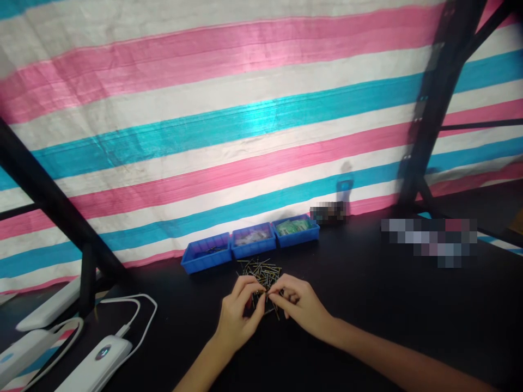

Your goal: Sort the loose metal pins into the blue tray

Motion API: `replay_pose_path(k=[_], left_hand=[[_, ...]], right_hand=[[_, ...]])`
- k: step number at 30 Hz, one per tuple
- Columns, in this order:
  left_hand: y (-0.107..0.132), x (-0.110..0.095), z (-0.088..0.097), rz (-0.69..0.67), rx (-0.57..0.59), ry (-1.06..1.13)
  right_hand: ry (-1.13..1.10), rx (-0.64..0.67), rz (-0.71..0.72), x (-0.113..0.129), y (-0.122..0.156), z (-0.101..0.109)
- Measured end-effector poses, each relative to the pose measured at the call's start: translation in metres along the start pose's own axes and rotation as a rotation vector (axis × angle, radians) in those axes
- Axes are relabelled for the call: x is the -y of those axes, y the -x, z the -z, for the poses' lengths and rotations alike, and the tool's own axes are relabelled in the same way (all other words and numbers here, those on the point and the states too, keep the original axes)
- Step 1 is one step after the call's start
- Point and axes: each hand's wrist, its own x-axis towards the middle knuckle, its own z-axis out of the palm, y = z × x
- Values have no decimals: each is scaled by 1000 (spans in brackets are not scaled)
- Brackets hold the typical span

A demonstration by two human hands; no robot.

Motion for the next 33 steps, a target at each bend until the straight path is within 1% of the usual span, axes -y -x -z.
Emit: replay_pose_path(k=[4, 9, 14, 17, 20, 21, 23, 26, 29, 31, 33], left_hand=[[0, 0, 0, -1, 1, -10], [0, 1, 0, -49, 27, -50], [-3, 0, 0, -170, 78, -106], [-3, 1, 0, -190, 104, -111], [-1, 3, -2, -115, 119, -73], [-1, 3, -3, -77, 111, -49], [-1, 3, -4, -6, 61, 10], [-5, 0, -4, 93, -57, 102], [-11, 3, 0, 217, -178, 177], [-15, 12, 6, 329, -278, 227], [-17, 26, 14, 470, -385, 272]], right_hand=[[-23, -49, -35, -1, -1, 1], [-32, -62, -47, 1, -2, 2], [4, -50, 22, 3, -1, 2], [38, -23, 72, 2, 0, 0], [58, 4, 77, 2, 1, 0], [54, -2, 66, 2, 1, 0], [31, -41, 25, 0, 0, 0], [-3, -95, -45, -3, -2, 1], [-3, -105, -80, -6, -3, 1], [17, -105, -81, -6, -2, 1], [57, -91, -65, -4, -1, 1]])
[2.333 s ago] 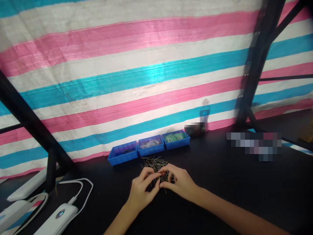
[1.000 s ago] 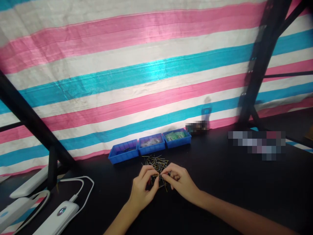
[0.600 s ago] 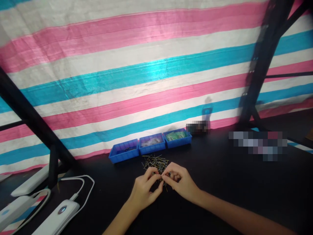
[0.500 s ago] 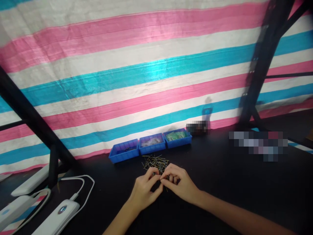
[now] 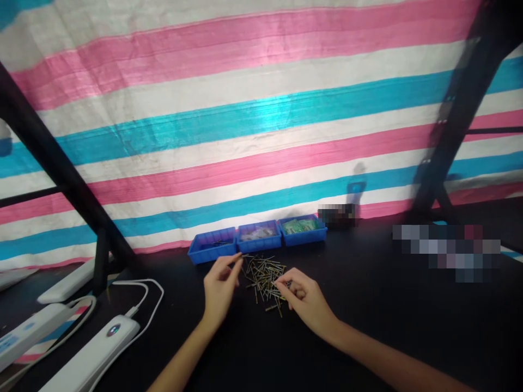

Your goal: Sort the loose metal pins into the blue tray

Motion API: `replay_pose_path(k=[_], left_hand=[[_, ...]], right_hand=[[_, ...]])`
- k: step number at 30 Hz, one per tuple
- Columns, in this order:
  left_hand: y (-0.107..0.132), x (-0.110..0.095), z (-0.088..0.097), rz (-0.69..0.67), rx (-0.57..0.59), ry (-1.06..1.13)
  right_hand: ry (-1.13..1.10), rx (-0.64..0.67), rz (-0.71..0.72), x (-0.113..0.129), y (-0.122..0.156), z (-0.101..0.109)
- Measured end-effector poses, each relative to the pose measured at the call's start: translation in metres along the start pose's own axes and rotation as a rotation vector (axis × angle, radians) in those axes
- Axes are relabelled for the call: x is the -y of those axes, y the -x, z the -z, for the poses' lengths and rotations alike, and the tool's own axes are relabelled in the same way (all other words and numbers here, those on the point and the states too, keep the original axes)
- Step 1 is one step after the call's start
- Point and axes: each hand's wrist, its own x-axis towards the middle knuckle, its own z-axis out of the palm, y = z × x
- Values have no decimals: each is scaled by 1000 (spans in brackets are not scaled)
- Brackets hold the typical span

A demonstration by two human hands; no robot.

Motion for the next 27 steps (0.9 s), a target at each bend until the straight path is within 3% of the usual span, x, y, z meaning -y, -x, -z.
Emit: replay_pose_path(k=[3, 7, 14, 19, 24, 27], left_hand=[[-17, 17, 16, 180, -102, 60], [-34, 38, 33, 227, -226, 157], [-47, 63, 53, 423, -248, 400], [-47, 58, 62, 400, -214, 465], [-45, 46, 62, 380, -102, 507], [-43, 39, 62, 356, -106, 502]], right_hand=[[70, 31, 28, 4, 2, 1], [125, 70, 70, 6, 4, 1], [187, 142, 152, 7, 8, 1], [211, 163, 170, 7, 8, -1], [240, 184, 173, 6, 9, -3], [277, 186, 183, 4, 8, -3]])
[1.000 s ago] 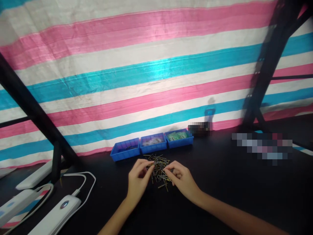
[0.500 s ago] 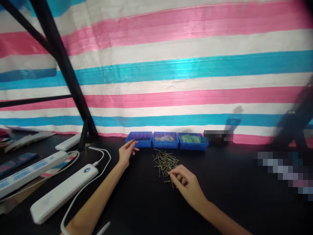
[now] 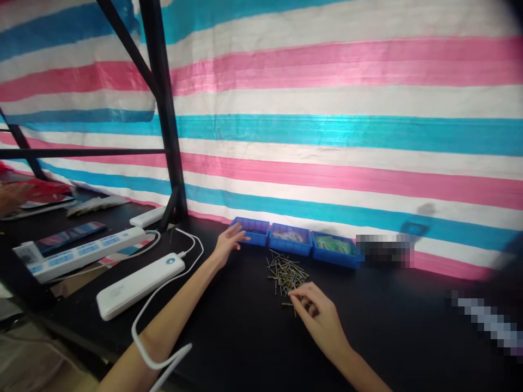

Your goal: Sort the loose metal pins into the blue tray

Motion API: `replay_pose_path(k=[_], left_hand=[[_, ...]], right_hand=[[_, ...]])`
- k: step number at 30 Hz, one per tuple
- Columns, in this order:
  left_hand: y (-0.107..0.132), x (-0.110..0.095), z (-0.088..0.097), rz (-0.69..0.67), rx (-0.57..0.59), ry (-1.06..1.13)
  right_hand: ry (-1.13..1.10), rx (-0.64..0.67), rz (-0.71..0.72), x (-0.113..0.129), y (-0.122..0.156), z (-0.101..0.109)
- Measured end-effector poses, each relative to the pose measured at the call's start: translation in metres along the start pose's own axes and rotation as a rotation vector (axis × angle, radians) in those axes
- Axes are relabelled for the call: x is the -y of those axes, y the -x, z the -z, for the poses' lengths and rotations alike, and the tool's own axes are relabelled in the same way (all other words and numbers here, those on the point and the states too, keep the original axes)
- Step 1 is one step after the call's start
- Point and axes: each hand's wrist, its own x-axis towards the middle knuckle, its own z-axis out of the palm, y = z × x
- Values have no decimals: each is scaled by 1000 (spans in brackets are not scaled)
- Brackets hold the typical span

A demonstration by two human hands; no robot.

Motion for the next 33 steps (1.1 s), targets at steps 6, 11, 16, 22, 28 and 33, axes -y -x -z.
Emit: replay_pose_path(k=[6, 11, 16, 22, 28, 33], left_hand=[[8, -1, -7, -18, -17, -47], [23, 21, -27, 13, 170, -276], [50, 28, -50, -245, 453, -734], [65, 14, -61, -448, 621, -1072], [61, 15, -60, -441, 643, -1120], [62, 15, -60, -441, 657, -1148]], right_hand=[[137, 1, -11, -2, 0, 0], [285, -42, -16, -1, -1, 0], [348, -31, -161, -8, -1, -2], [290, 7, -214, -10, 0, 2], [272, 36, -159, -3, -1, 9], [275, 45, -139, -7, -3, 11]])
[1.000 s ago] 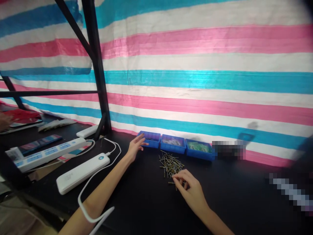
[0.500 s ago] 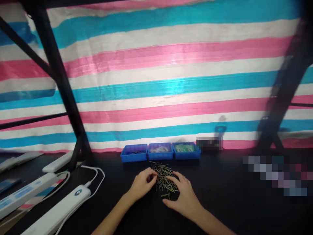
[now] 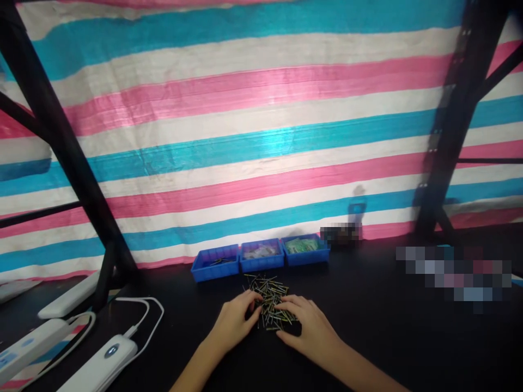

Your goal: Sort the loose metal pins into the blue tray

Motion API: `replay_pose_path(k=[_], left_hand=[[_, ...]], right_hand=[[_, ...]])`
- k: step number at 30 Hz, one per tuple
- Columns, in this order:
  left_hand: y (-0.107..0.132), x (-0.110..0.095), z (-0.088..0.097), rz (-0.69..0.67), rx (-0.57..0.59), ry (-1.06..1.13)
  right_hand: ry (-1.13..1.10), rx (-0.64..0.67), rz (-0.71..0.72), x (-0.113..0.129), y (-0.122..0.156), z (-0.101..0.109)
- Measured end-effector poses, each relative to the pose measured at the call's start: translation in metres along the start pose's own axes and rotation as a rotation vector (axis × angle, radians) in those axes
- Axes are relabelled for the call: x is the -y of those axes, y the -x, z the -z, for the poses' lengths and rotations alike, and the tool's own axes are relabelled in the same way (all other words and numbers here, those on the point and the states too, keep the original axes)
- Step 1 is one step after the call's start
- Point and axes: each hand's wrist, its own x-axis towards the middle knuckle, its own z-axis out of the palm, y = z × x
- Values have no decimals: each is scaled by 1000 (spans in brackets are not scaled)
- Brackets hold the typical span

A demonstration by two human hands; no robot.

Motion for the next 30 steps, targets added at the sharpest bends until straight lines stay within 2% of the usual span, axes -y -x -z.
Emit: replay_pose_path(k=[12, 21, 30], left_hand=[[1, 4, -3, 3, 93, -52], [0, 8, -6, -6, 95, -43], [-1, 6, -5, 11, 103, -41]], right_hand=[[-47, 12, 86, -7, -3, -1], [-50, 26, 116, -8, -2, -4], [-87, 18, 136, -7, -4, 2]])
